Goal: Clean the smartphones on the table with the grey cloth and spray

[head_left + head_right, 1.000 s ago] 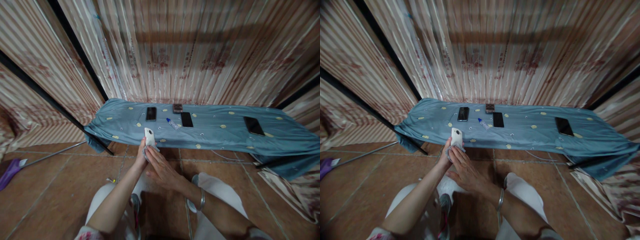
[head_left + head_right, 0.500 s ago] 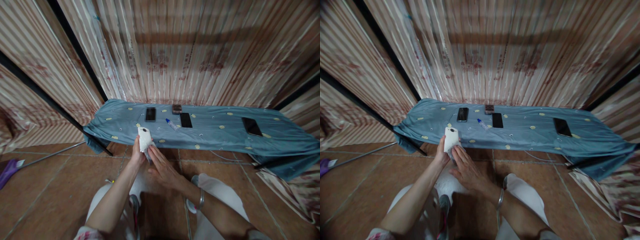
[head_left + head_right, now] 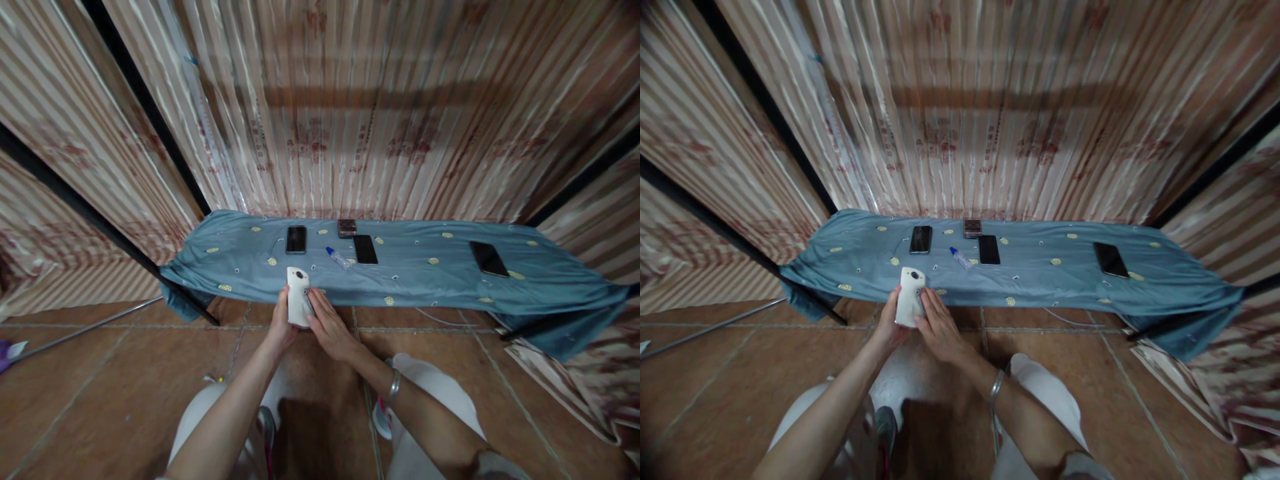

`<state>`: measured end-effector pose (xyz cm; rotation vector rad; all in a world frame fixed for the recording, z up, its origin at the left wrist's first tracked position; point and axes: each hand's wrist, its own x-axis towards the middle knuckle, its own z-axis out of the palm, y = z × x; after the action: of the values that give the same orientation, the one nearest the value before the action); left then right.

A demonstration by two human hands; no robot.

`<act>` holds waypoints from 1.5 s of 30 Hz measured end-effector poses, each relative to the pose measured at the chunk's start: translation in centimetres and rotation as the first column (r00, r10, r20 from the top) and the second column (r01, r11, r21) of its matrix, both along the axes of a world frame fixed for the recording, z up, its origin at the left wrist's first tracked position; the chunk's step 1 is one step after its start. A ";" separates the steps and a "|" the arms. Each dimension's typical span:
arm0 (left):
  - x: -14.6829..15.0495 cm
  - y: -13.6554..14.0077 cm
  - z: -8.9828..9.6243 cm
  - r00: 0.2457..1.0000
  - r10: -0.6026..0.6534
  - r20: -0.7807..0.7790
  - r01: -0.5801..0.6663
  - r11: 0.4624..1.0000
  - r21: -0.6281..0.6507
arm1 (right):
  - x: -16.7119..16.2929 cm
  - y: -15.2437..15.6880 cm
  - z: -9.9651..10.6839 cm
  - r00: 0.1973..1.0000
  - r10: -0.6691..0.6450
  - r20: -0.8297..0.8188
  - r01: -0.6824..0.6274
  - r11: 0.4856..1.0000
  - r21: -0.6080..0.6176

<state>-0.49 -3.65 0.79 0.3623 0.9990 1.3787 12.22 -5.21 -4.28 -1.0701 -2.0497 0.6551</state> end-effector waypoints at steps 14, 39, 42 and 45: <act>2.1 -2.0 -0.1 0.989 -0.140 -0.050 0.140 0.990 -0.006 | 1.0 3.0 0.1 0.982 -0.149 -0.115 0.128 0.976 -0.178; 1.9 -1.2 -2.8 0.975 -0.151 -0.161 0.188 0.950 0.249 | -0.1 -1.5 2.8 0.997 -0.058 -0.058 0.059 0.998 0.009; 1.3 -0.7 -2.5 0.987 -0.104 -0.125 0.131 0.965 0.228 | -1.0 -3.1 2.9 0.996 -0.057 -0.068 0.057 0.998 -0.013; 0.8 -0.1 -1.9 0.992 -0.106 -0.073 0.116 0.982 0.147 | -1.7 -4.9 3.0 0.998 -0.032 -0.054 0.033 0.999 0.018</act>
<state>0.34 -3.79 -1.11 0.5707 0.9150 1.3512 10.48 -10.07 -1.33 -1.0616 -1.9852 0.6405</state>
